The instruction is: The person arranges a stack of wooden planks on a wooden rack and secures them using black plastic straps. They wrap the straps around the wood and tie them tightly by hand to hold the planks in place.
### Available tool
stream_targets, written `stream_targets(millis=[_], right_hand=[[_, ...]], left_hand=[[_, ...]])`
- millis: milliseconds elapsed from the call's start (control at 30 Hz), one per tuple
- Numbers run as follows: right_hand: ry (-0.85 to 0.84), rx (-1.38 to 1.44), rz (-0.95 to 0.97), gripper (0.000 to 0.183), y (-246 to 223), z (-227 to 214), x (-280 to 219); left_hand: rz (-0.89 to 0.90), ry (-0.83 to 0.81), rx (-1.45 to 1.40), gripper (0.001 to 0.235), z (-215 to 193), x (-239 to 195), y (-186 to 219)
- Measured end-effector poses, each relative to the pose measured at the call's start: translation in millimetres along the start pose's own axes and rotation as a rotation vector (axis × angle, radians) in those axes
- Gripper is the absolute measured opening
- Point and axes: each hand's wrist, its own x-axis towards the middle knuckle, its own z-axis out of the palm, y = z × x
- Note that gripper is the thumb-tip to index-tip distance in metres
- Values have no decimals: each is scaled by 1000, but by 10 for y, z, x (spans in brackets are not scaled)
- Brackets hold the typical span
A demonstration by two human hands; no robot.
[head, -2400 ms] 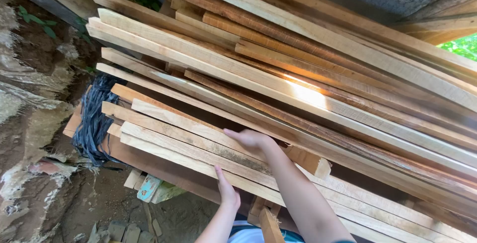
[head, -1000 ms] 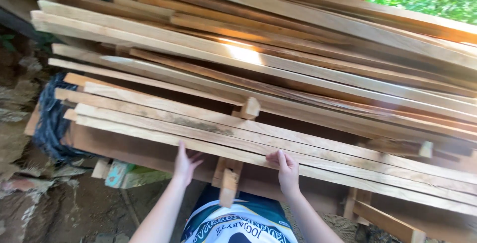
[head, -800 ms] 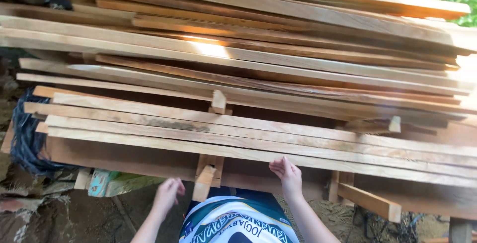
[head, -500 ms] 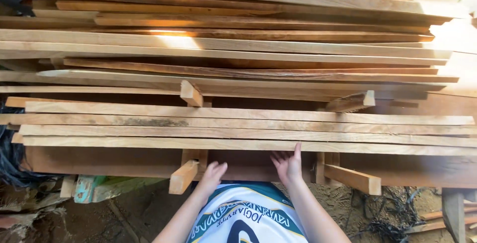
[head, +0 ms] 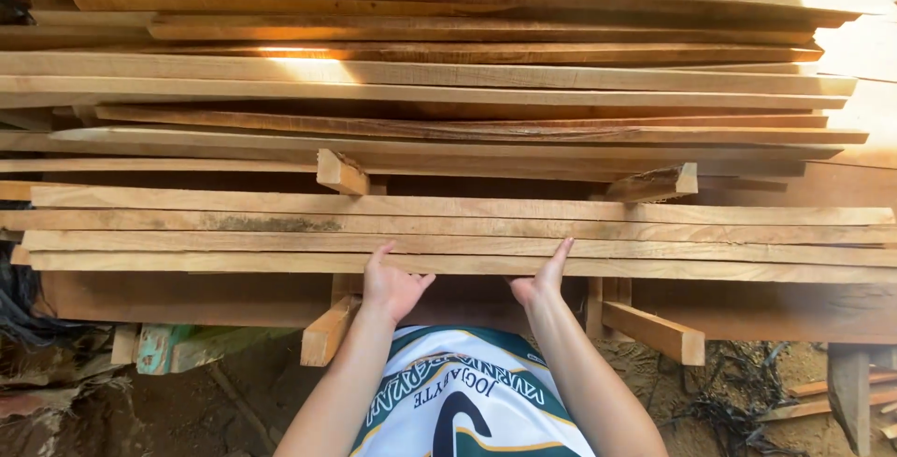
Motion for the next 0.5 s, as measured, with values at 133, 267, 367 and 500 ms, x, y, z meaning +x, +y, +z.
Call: stream_targets(millis=[133, 267, 367, 500], right_hand=[[-38, -43, -34, 102, 39, -93, -154], [-86, -7, -159, 92, 121, -79, 6], [-44, 24, -261, 90, 259, -310, 277], [44, 21, -340, 92, 275, -258, 325]], left_hand=[[46, 66, 334, 109, -143, 22, -144], [171, 159, 326, 114, -214, 371, -174], [295, 237, 245, 110, -481, 701, -271], [401, 347, 209, 101, -470, 806, -317]])
